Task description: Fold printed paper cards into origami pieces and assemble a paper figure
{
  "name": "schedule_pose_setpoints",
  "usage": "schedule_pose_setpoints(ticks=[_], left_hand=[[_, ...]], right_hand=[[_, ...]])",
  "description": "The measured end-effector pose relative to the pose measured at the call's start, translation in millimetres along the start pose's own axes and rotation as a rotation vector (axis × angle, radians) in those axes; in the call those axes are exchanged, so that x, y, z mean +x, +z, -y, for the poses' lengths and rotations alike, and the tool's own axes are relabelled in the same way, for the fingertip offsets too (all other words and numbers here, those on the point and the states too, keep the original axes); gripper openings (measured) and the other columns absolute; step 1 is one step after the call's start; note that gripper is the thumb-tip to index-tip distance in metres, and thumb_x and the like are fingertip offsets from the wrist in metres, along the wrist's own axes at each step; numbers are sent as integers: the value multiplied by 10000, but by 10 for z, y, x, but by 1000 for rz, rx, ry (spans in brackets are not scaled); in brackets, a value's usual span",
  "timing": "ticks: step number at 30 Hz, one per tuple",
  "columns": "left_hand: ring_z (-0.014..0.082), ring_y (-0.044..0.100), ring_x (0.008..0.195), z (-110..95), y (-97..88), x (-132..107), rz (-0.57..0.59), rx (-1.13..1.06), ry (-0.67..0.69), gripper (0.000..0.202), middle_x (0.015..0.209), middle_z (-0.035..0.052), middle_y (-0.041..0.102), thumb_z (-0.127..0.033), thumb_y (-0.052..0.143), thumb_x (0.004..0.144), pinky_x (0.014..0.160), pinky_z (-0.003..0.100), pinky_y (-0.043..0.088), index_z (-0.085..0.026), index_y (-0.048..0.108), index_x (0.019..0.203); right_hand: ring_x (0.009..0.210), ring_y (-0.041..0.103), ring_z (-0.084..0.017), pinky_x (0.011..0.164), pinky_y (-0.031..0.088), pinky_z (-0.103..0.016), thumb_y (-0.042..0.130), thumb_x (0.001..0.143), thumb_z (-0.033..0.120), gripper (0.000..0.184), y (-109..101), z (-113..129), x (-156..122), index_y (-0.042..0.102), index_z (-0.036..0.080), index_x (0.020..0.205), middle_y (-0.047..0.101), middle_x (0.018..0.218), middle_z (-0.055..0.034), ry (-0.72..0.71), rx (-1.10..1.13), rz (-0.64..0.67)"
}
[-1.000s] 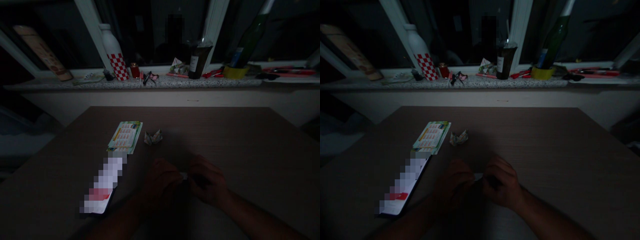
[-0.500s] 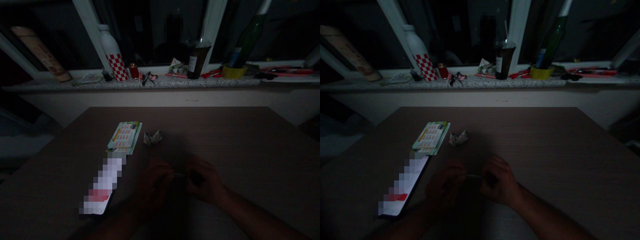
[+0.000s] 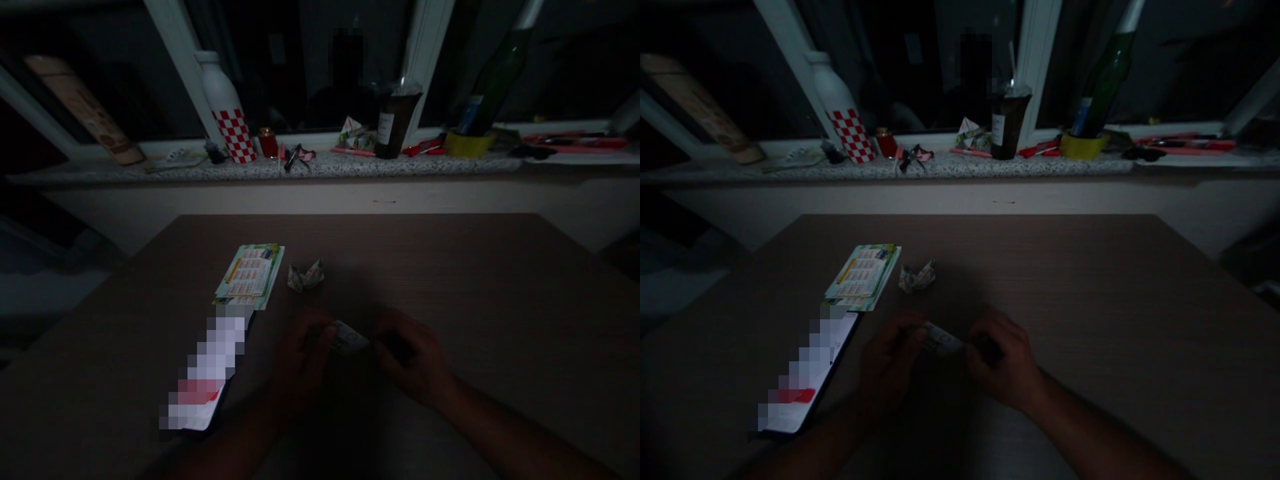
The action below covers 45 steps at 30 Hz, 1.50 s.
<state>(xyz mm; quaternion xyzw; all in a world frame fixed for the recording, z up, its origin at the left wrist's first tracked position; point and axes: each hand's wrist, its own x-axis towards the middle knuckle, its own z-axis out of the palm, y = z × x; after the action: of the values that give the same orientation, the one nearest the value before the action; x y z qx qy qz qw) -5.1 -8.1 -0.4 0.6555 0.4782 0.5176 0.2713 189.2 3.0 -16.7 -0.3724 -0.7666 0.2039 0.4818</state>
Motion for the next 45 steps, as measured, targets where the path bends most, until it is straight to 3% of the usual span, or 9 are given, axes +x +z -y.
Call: schedule_pose_setpoints(ticks=[6, 20, 30, 36, 45], left_hand=[[146, 604, 737, 34, 4, -37, 90, -23, -25, 91, 810, 19, 638, -254, 546, 881, 664, 261, 511, -197, 617, 880], [150, 608, 763, 50, -6, -14, 210, 60, -24, 57, 825, 8, 637, -226, 557, 867, 686, 273, 490, -194, 602, 882], [151, 604, 793, 52, 33, 0, 231, 93, 297, 74, 829, 25, 645, -147, 590, 832, 707, 273, 494, -187, 599, 894], [169, 597, 802, 9, 31, -21, 330, 166, 331, 93, 839, 43, 658, -150, 571, 847, 736, 304, 486, -180, 618, 922], [165, 578, 752, -8, 21, -13, 306, 184, 528, 141, 810, 45, 651, -114, 513, 863, 711, 320, 455, -172, 596, 961]], right_hand=[[619, 563, -159, 559, 455, -284, 595, 796, 143, 52, 25, 7, 8, 601, 192, 812, 600, 682, -23, -66, 33, 74], [611, 565, -153, 527, 450, -280, 593, 799, 93, 102, 7, -15, -13, 605, 186, 840, 605, 694, -24, -50, 45, -32], [654, 567, -156, 569, 466, -285, 608, 776, 57, 150, 9, 10, -2, 610, 178, 864, 611, 726, -39, -101, 65, -17], [673, 575, -163, 585, 478, -288, 629, 754, 54, 158, 25, 13, -17, 602, 174, 853, 606, 744, -53, -142, 76, -7], [613, 520, -153, 547, 418, -284, 591, 755, 58, 140, 35, 50, 15, 542, 189, 747, 553, 659, -23, -121, 74, 21]])
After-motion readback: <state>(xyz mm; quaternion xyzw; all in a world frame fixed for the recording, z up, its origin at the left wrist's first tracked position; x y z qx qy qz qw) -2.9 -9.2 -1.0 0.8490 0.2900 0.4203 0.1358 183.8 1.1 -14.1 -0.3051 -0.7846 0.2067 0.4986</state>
